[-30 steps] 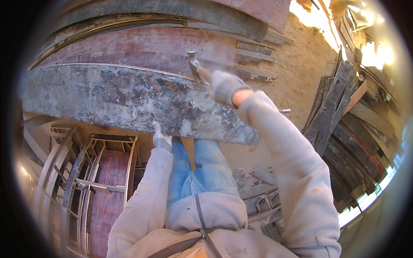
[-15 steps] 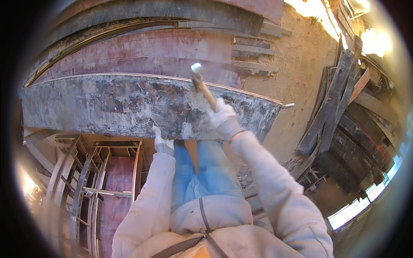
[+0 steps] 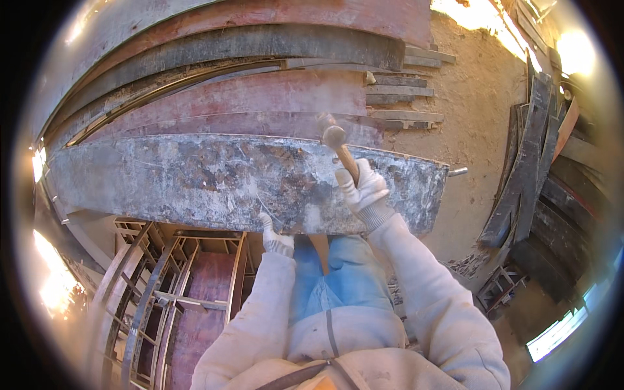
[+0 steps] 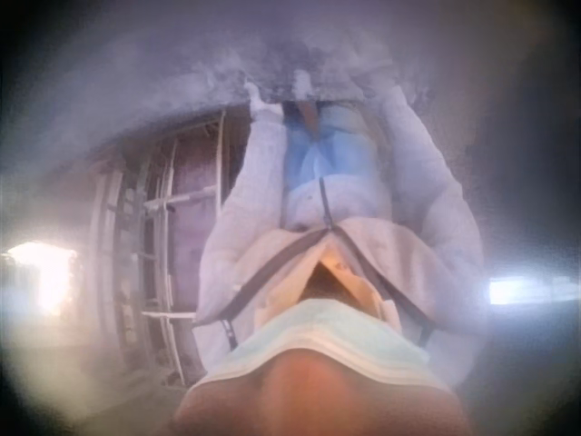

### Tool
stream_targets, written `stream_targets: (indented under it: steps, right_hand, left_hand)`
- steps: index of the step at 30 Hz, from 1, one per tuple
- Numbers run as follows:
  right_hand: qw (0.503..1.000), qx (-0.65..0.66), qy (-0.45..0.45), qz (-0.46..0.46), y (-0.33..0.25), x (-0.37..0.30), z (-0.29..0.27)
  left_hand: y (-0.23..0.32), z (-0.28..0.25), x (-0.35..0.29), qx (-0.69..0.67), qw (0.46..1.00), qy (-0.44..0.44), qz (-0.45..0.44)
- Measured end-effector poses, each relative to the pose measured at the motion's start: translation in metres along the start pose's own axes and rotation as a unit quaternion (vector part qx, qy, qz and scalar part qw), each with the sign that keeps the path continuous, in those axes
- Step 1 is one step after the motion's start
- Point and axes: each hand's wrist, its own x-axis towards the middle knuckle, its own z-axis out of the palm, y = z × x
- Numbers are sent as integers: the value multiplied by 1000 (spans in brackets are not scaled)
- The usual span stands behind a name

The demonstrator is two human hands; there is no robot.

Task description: The person repeatedly strikes a curved wooden plank with a hammer, then flips and repositions the plank to continue hammering. The person also picks up and moves other wooden planks and boards within the workspace.

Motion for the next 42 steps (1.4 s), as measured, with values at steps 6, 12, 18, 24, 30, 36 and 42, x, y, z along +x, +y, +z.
stream_targets:
  steps: [6, 12, 18, 24, 30, 36, 42]
  right_hand:
    - [954, 176, -179, 164, -62, 16, -99]
    - [999, -39, -34, 4, -60, 13, -81]
    - [950, -194, -222, 102, -94, 33, -57]
    - [984, -119, -119, 58, -86, 22, -58]
    - [928, -315, -194, 35, -60, 8, -52]
    - [988, -91, -112, 59, -70, 34, -55]
    - [920, -317, -201, 115, -87, 18, -58]
  left_hand:
    - [1, 0, 13, 11, 1000, -16, 11]
    - [-2, 7, 16, 12, 998, 62, 6]
    - [0, 5, 15, 15, 999, 35, 10]
    - [-7, -4, 33, 20, 996, 81, 10]
    - [-6, -3, 25, -3, 999, 33, -20]
    - [-5, 4, 14, 8, 1000, 14, -8]
    - [1, 14, 29, 3, 997, 40, -59]
